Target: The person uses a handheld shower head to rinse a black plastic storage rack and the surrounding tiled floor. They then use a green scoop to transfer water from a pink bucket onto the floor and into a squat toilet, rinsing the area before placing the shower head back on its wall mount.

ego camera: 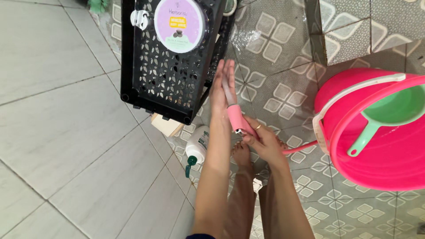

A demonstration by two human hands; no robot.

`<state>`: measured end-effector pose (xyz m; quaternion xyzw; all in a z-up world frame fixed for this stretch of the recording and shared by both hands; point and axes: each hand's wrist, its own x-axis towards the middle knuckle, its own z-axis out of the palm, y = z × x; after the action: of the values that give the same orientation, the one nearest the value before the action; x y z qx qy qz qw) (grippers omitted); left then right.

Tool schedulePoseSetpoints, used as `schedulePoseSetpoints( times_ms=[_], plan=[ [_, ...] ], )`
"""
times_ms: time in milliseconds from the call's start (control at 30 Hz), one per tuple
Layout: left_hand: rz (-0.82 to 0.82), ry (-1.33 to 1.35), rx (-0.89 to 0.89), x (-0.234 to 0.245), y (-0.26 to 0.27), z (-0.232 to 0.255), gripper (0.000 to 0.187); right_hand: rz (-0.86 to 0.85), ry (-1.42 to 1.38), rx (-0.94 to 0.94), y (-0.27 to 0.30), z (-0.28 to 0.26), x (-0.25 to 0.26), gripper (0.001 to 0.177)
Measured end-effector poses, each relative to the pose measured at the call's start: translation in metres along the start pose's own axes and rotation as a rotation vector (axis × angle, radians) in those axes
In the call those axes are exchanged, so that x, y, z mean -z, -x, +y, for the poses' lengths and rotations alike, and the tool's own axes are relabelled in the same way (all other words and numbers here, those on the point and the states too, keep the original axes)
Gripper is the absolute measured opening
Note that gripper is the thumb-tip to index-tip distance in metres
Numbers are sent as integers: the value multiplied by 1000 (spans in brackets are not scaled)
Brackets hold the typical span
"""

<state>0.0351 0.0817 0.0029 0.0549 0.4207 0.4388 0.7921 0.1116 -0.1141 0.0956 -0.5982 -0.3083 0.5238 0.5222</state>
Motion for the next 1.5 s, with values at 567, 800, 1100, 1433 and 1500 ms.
schedulePoseSetpoints(
  times_ms=[567, 800, 1100, 1433, 1500],
  plan=[
    [-79, -191, 4, -65, -14, 2, 49, 84, -7, -43, -42, -27, 18, 67],
    [-142, -200, -8, -66, -30, -4, 48, 110, -90, 73, -50, -24, 21, 62],
    [-148, -232, -91, -62, -45, -12, 48, 109, -66, 20, -51, -20, 22, 63],
    [-156, -277, -119, -66, -51, -7, 52, 132, -166, 60, -54, -23, 26, 65],
    [-158, -268, -109, -65, -54, -5, 53, 127, -157, 52, -56, -24, 26, 66]
  ],
)
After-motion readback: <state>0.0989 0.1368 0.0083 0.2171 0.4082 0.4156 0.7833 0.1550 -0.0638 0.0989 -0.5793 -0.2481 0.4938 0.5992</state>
